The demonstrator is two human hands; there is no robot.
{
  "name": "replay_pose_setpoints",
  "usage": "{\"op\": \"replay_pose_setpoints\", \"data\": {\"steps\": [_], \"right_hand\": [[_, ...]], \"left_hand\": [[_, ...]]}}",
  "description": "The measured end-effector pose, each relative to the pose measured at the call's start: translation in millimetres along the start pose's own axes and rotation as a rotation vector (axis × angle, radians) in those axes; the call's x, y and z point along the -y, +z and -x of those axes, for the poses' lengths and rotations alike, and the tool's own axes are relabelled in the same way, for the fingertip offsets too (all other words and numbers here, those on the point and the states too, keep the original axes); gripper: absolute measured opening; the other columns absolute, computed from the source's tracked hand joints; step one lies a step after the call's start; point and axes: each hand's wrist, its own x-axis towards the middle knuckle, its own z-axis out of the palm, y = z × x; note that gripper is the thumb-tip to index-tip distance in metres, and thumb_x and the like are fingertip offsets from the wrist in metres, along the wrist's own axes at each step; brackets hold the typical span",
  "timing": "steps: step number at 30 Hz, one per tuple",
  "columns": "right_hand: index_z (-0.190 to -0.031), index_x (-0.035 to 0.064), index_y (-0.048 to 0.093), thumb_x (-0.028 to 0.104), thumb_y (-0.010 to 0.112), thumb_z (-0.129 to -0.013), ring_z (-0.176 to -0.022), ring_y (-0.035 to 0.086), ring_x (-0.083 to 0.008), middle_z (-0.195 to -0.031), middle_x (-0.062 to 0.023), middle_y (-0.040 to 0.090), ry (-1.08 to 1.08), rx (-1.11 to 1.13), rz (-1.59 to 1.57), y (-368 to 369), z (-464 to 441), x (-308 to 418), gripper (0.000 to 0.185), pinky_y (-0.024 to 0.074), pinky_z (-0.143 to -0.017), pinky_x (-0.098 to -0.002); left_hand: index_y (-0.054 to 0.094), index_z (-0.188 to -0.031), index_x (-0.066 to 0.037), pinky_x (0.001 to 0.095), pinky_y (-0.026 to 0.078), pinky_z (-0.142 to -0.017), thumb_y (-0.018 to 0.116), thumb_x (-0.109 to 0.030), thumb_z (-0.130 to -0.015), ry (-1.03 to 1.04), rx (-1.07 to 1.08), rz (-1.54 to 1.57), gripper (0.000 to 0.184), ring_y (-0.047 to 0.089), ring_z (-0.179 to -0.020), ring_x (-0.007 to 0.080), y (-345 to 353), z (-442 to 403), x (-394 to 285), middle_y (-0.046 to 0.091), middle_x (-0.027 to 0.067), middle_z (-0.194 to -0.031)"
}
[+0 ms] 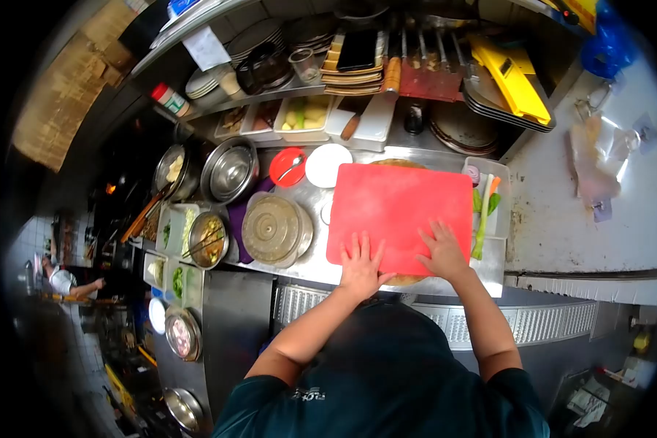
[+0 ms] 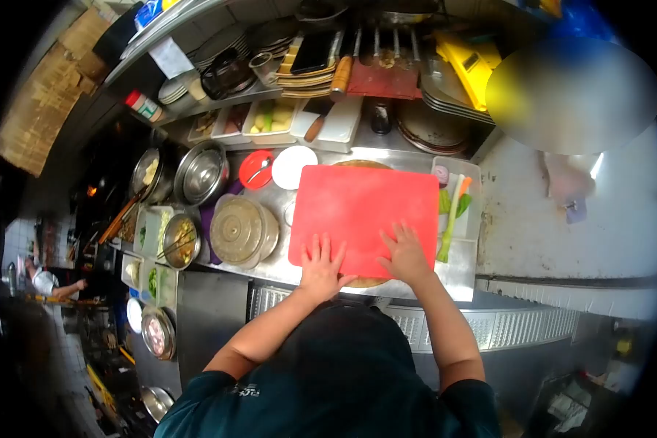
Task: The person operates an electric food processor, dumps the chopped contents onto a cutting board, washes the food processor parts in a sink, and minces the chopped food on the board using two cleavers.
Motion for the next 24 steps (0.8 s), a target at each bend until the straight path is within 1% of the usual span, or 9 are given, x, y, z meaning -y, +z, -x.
{"op": "replay_pose_setpoints", "data": {"steps": [3,7,9,11,14,17,18,21,24], "right_hand": [[-0.141,0.0073,0.057,0.038,0.075,-0.085,-0.144,0.036,-0.0448,-0.152,-0.028,0.043,-0.003,-0.001,-0.011,2,-1,0,0.067,0.0276,-0.12,-0.0545],[-0.138,0.0052,0.059,0.034,0.076,-0.085,-0.141,0.041,-0.0441,-0.15,-0.0285,0.045,0.0,-0.019,-0.013,1,-2,2,0.063,0.0307,-0.119,-0.0538],[-0.136,0.0041,0.06,0.031,0.075,-0.085,-0.139,0.043,-0.0443,-0.147,-0.0288,0.047,0.043,-0.048,-0.078,8,-7,12,0.06,0.0325,-0.118,-0.0531],[-0.134,0.0032,0.061,0.028,0.075,-0.085,-0.137,0.046,-0.0445,-0.145,-0.0292,0.049,0.02,-0.081,-0.122,10,-13,29,0.057,0.0349,-0.117,-0.0524],[-0.132,0.0025,0.063,0.025,0.075,-0.086,-0.134,0.048,-0.0448,-0.144,-0.0292,0.051,-0.08,-0.109,-0.166,15,-28,71,0.052,0.0389,-0.114,-0.0508],[-0.132,0.0021,0.063,0.02,0.076,-0.086,-0.134,0.049,-0.0446,-0.145,-0.0283,0.05,-0.114,-0.088,-0.189,17,-46,108,0.051,0.0417,-0.113,-0.0488],[-0.132,0.0021,0.063,0.02,0.075,-0.087,-0.133,0.049,-0.0446,-0.145,-0.0283,0.049,-0.118,-0.088,-0.194,17,-51,118,0.05,0.0422,-0.112,-0.0484],[-0.129,0.0011,0.064,0.02,0.075,-0.087,-0.132,0.05,-0.0451,-0.144,-0.0287,0.051,-0.095,-0.13,-0.245,24,-61,135,0.047,0.0432,-0.111,-0.0495],[-0.128,0.0006,0.065,0.019,0.075,-0.087,-0.131,0.051,-0.0448,-0.143,-0.0282,0.051,-0.012,-0.182,-0.25,22,-58,138,0.046,0.0443,-0.11,-0.0494]], "left_hand": [[0.038,-0.155,-0.006,0.0612,0.026,-0.117,0.056,-0.061,-0.095,-0.047,0.005,0.349,0.084,0.028,-0.147,0.0496,-3,6,17,0.03,0.0323,-0.158],[0.048,-0.144,0.003,0.0551,0.032,-0.116,0.074,-0.034,-0.09,-0.313,-0.531,0.444,0.07,0.037,-0.14,0.049,-14,51,72,0.042,0.032,-0.149],[0.049,-0.142,0.005,0.0559,0.033,-0.116,0.077,-0.026,-0.087,-0.481,-0.633,0.302,0.069,0.038,-0.14,0.0491,-9,75,118,0.044,0.0318,-0.147],[0.05,-0.142,0.005,0.0566,0.03,-0.118,0.08,-0.026,-0.082,-0.561,-0.621,0.186,0.074,0.038,-0.141,0.0477,-16,91,158,0.043,0.0314,-0.148],[0.048,-0.143,0.004,0.0581,0.024,-0.12,0.083,-0.026,-0.076,-0.372,-0.381,0.051,0.081,0.038,-0.141,0.0453,-32,92,186,0.044,0.0303,-0.148],[0.045,-0.145,0.003,0.0592,0.019,-0.122,0.085,-0.027,-0.073,-0.224,-0.246,0.077,0.087,0.038,-0.142,0.043,-23,85,198,0.044,0.0288,-0.147],[0.043,-0.147,0.002,0.0594,0.019,-0.122,0.086,-0.027,-0.072,-0.216,-0.242,0.058,0.092,0.04,-0.14,0.0419,-20,84,201,0.047,0.0277,-0.143],[0.044,-0.148,0.0,0.0593,0.022,-0.121,0.089,-0.027,-0.069,-0.227,-0.243,0.177,0.095,0.042,-0.135,0.0444,-32,84,207,0.049,0.0284,-0.139],[0.044,-0.148,-0.001,0.0597,0.025,-0.12,0.089,-0.026,-0.067,-0.221,-0.313,0.235,0.096,0.043,-0.131,0.0464,-52,89,222,0.049,0.0287,-0.134]]}}
